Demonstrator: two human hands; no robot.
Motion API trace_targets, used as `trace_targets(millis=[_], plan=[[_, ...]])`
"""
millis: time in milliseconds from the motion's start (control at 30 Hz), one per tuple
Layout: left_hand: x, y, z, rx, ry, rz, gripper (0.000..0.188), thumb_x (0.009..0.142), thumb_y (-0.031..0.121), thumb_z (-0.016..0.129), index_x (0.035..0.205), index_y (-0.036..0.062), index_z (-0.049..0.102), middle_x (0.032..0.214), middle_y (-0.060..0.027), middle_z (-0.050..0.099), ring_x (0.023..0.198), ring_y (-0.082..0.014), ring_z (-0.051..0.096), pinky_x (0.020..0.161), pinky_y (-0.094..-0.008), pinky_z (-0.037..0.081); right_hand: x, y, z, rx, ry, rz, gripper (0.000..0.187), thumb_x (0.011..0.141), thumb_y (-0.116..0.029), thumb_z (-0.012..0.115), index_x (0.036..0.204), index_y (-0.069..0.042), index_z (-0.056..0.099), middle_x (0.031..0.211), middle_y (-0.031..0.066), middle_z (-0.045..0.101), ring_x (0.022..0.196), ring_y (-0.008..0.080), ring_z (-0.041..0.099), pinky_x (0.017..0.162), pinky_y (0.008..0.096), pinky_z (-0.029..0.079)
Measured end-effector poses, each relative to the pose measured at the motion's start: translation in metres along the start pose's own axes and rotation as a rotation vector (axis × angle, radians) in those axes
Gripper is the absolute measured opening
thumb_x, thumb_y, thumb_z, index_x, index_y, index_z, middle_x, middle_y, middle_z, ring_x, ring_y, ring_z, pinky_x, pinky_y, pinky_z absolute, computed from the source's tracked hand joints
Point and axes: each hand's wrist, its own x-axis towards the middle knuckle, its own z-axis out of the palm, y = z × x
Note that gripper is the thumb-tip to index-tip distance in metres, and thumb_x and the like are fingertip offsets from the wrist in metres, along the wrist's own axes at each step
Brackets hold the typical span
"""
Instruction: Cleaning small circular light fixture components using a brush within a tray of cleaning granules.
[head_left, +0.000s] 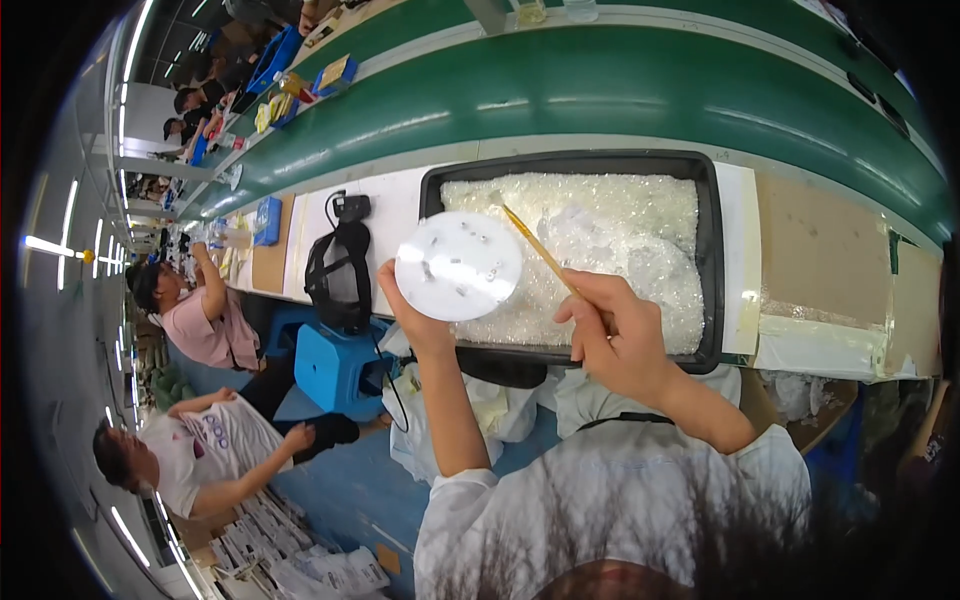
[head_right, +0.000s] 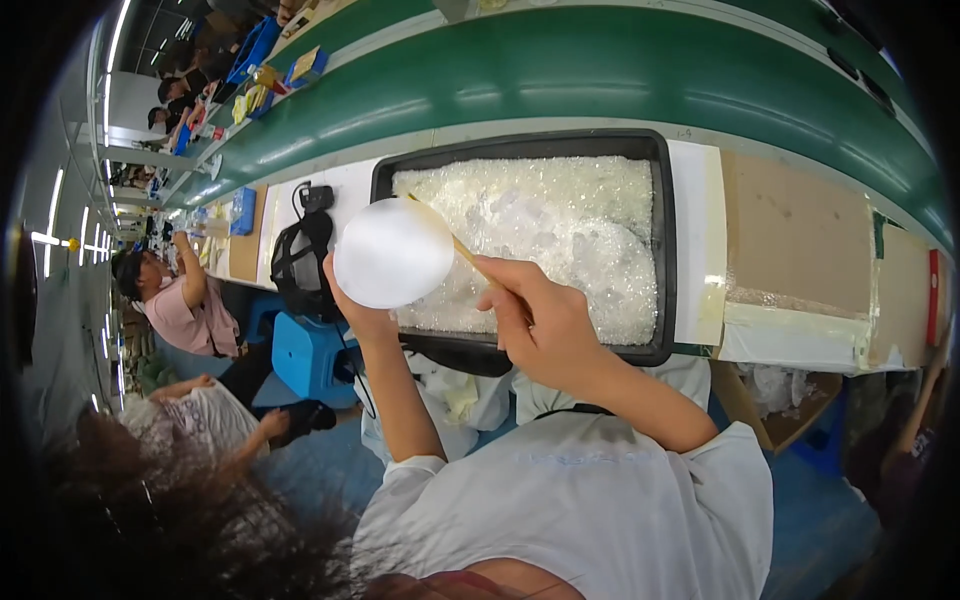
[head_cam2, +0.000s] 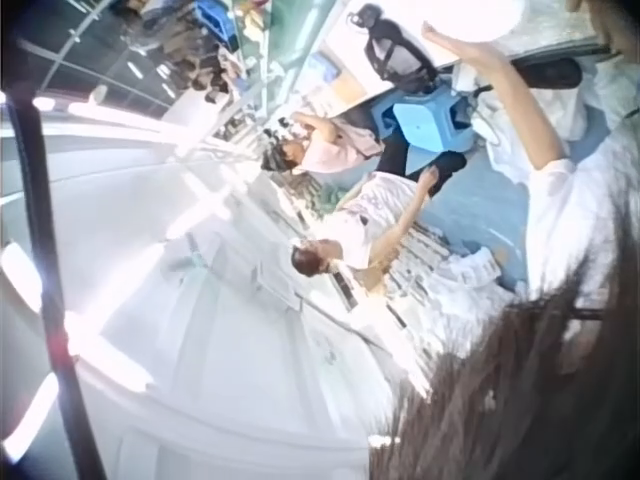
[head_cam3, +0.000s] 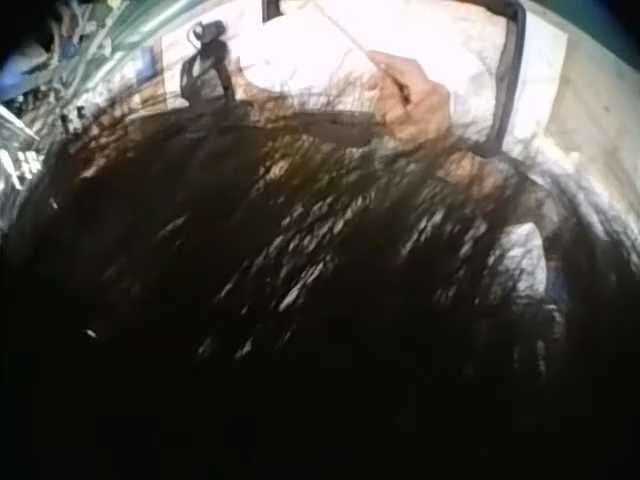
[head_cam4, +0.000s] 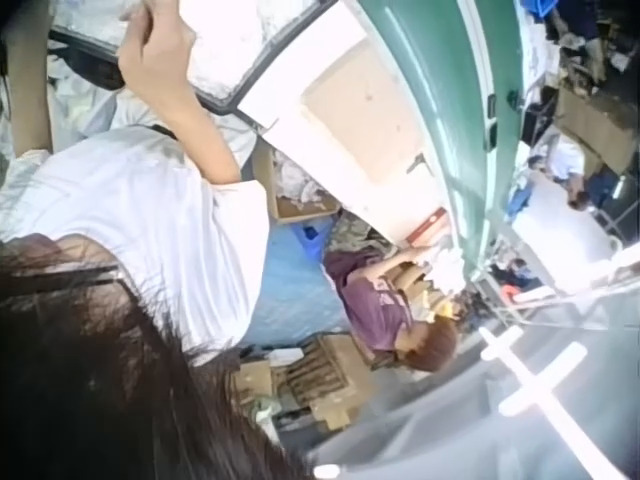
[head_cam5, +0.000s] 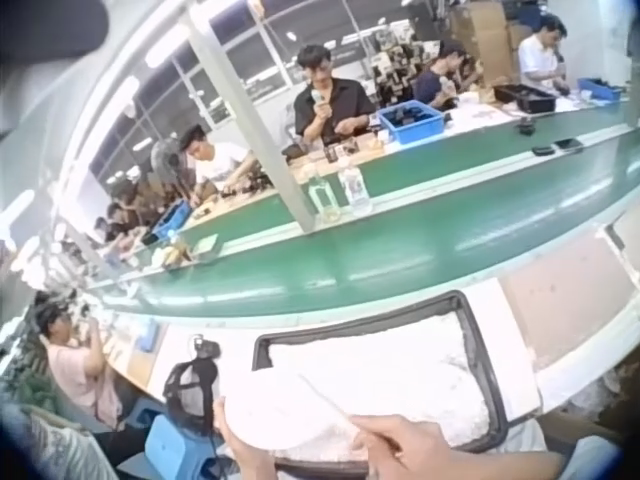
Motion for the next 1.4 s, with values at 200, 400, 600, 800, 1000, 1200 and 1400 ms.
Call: trace_targets(millis=[200,400,600,800,1000,1200,1400], plan=[[0.002,-0.004,-0.008,-0.082,-0.037,-0.053,0.036,0.099,0.023,0.051,0.128,0.0035,0.042,0.121,-0.0147,0.060,0.114,-0.0240,0.063,0.093,-0.0368,0.056,0.004,0.004,-0.003,-0.069,-0.009,-0.020,0.032,0.098,0.003,0.051,0.129,-0.003,0.052,0.085,0.0152,0.069,0.062,0.0241,0.067,0.059,0.0343,0.055],[0.005,-0.012,-0.013,-0.253,-0.085,-0.087,0.045,0.100,0.026,0.047,0.137,0.0021,0.042,0.130,-0.0162,0.058,0.118,-0.0308,0.063,0.098,-0.0437,0.055,0.009,0.010,0.003,-0.094,-0.002,-0.132,0.035,0.097,0.004,0.051,0.132,-0.002,0.049,0.085,0.0152,0.068,0.066,0.0301,0.067,0.064,0.0360,0.055],[0.004,0.004,-0.008,-0.140,0.019,-0.106,0.036,0.100,0.020,0.051,0.130,0.0023,0.042,0.128,-0.0168,0.059,0.119,-0.0263,0.061,0.099,-0.0408,0.053,0.019,0.003,0.002,-0.234,0.043,-0.230,0.043,0.086,0.006,0.059,0.127,-0.008,0.057,0.083,0.0138,0.066,0.068,0.0297,0.068,0.059,0.0360,0.056],[-0.005,0.022,-0.002,-0.130,-0.109,-0.112,0.044,0.083,-0.007,0.051,0.121,0.0073,0.034,0.119,-0.0178,0.061,0.102,-0.0164,0.061,0.086,-0.0276,0.050,0.028,-0.016,0.015,-0.677,-0.020,-0.453,0.027,0.083,-0.005,0.070,0.109,-0.011,0.070,0.080,0.0056,0.056,0.058,0.0196,0.061,0.051,0.0321,0.050],[-0.011,0.034,0.001,-0.052,-0.180,-0.129,0.051,0.079,-0.009,0.051,0.124,0.0079,0.034,0.104,-0.0137,0.065,0.092,-0.0125,0.059,0.076,-0.0229,0.044,0.039,0.004,0.029,-0.829,0.016,-0.646,0.026,0.078,-0.017,0.078,0.103,-0.011,0.072,0.076,0.0030,0.050,0.054,0.0152,0.060,0.045,0.0303,0.047],[-0.010,0.037,-0.002,-0.016,-0.224,-0.137,0.041,0.083,-0.005,0.055,0.121,0.0042,0.044,0.099,-0.0095,0.064,0.091,-0.0125,0.058,0.082,-0.0233,0.043,0.051,0.006,0.033,-0.778,0.019,-0.809,0.021,0.079,-0.008,0.072,0.100,-0.004,0.070,0.075,0.0033,0.050,0.050,0.0146,0.057,0.041,0.0287,0.046],[-0.001,0.032,-0.037,0.607,-0.124,0.163,0.023,0.095,0.003,0.053,0.116,-0.0017,0.058,0.104,-0.0112,0.068,0.099,-0.0192,0.063,0.093,-0.0323,0.047,0.059,0.000,0.033,-0.788,0.013,-0.808,0.023,0.079,-0.005,0.071,0.101,-0.001,0.070,0.074,0.0042,0.049,0.048,0.0151,0.055,0.040,0.0286,0.045]])
